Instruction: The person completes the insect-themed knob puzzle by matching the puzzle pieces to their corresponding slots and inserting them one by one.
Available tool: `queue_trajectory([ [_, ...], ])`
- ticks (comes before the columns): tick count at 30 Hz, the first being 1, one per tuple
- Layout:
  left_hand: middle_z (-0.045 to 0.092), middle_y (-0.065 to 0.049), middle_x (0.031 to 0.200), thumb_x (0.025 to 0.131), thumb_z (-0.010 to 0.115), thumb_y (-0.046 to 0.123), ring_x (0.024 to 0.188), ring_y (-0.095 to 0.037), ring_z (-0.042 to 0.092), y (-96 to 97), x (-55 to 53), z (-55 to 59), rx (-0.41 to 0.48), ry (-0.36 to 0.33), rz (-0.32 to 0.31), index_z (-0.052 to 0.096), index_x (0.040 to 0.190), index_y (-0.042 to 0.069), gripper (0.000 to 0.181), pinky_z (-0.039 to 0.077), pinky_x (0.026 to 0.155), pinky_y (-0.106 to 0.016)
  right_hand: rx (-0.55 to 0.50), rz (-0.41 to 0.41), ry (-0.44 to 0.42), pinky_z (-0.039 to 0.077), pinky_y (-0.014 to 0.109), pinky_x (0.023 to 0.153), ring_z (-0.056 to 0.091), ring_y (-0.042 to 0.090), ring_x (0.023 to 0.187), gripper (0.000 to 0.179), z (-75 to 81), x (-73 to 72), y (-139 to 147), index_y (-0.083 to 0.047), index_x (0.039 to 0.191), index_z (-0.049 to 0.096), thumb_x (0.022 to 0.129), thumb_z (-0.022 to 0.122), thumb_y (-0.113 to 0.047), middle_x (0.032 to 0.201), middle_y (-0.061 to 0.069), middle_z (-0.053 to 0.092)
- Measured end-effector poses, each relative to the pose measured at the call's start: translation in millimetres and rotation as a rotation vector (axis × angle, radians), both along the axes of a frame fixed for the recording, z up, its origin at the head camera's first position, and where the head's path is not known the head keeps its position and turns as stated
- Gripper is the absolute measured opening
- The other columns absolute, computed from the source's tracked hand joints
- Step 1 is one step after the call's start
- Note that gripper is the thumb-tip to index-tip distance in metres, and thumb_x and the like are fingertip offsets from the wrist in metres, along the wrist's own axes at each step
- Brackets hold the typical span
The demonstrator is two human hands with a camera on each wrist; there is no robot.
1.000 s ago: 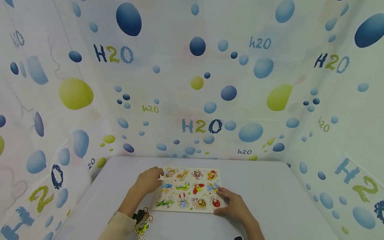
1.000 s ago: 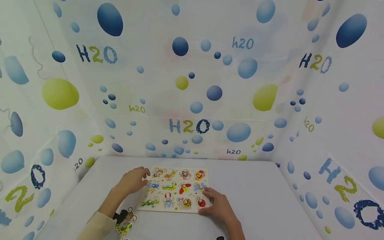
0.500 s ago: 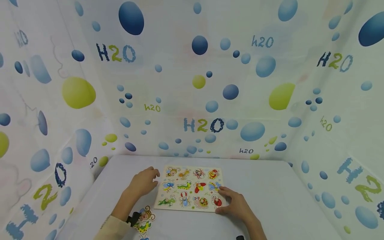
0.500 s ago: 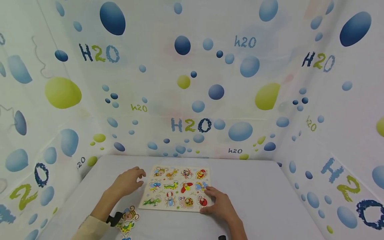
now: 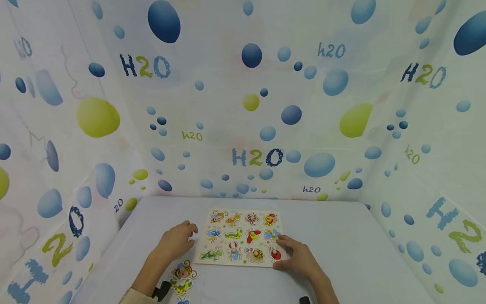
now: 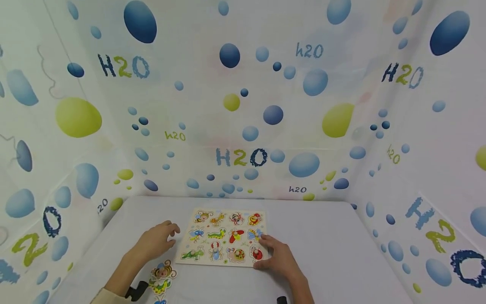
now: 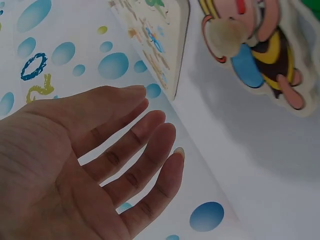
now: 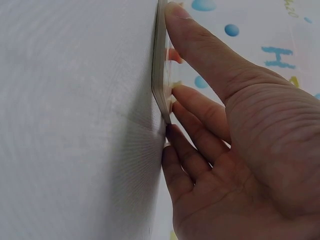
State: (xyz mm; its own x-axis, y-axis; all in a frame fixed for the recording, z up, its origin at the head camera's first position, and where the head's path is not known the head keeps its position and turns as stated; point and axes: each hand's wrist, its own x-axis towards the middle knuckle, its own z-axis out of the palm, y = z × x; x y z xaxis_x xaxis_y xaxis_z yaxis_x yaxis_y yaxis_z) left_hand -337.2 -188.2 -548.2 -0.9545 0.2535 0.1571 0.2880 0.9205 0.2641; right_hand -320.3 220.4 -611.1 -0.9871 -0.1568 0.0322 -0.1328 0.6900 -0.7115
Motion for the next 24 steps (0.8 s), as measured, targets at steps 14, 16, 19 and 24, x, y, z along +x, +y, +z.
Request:
queue_trajectory([
  [14, 0.058, 0.005, 0.083, 0.087, 0.082, 0.009, 0.07, -0.012, 0.051, -7.4, 15.0, -7.0, 0.03, -0.089, -0.013, 0.074, 0.105, 0.011, 0.019, 0.048, 0.063, -0.035, -0.003, -0.001, -0.004, 0.03, 0.06, 0.119, 0.038, 0.035, 0.151, 0.085, -1.2, 0.6, -0.5, -0.018, 0.139, 0.068, 0.063, 0.099, -0.042, 0.155, -0.004, 0.054],
  [16, 0.057, 0.007, 0.082, 0.088, 0.082, 0.01, 0.07, -0.012, 0.051, -8.2, 17.1, -8.6, 0.032, -0.115, -0.006, 0.074, 0.104, 0.012, 0.018, 0.048, 0.064, -0.035, 0.0, 0.005, 0.0, 0.03, 0.06, 0.118, 0.038, 0.035, 0.151, 0.086, -0.6, 0.4, -0.7, -0.017, 0.139, 0.068, 0.063, 0.099, -0.041, 0.155, -0.003, 0.054],
  [19, 0.057, 0.007, 0.083, 0.089, 0.082, 0.01, 0.071, -0.012, 0.051, -8.8, 19.7, -9.5, 0.037, -0.144, -0.003, 0.074, 0.105, 0.013, 0.018, 0.047, 0.064, -0.035, 0.005, 0.01, 0.007, 0.031, 0.061, 0.118, 0.038, 0.035, 0.151, 0.086, 1.0, 0.4, -0.4, -0.017, 0.139, 0.068, 0.063, 0.099, -0.041, 0.155, -0.002, 0.054],
  [24, 0.058, 0.007, 0.084, 0.089, 0.081, 0.01, 0.072, -0.012, 0.052, -9.4, 25.1, -9.7, 0.044, -0.171, -0.003, 0.074, 0.103, 0.013, 0.016, 0.048, 0.064, -0.035, -0.002, 0.006, 0.006, 0.031, 0.06, 0.118, 0.038, 0.034, 0.151, 0.086, 1.5, 0.5, -0.6, -0.016, 0.139, 0.068, 0.063, 0.1, -0.04, 0.154, -0.003, 0.055],
])
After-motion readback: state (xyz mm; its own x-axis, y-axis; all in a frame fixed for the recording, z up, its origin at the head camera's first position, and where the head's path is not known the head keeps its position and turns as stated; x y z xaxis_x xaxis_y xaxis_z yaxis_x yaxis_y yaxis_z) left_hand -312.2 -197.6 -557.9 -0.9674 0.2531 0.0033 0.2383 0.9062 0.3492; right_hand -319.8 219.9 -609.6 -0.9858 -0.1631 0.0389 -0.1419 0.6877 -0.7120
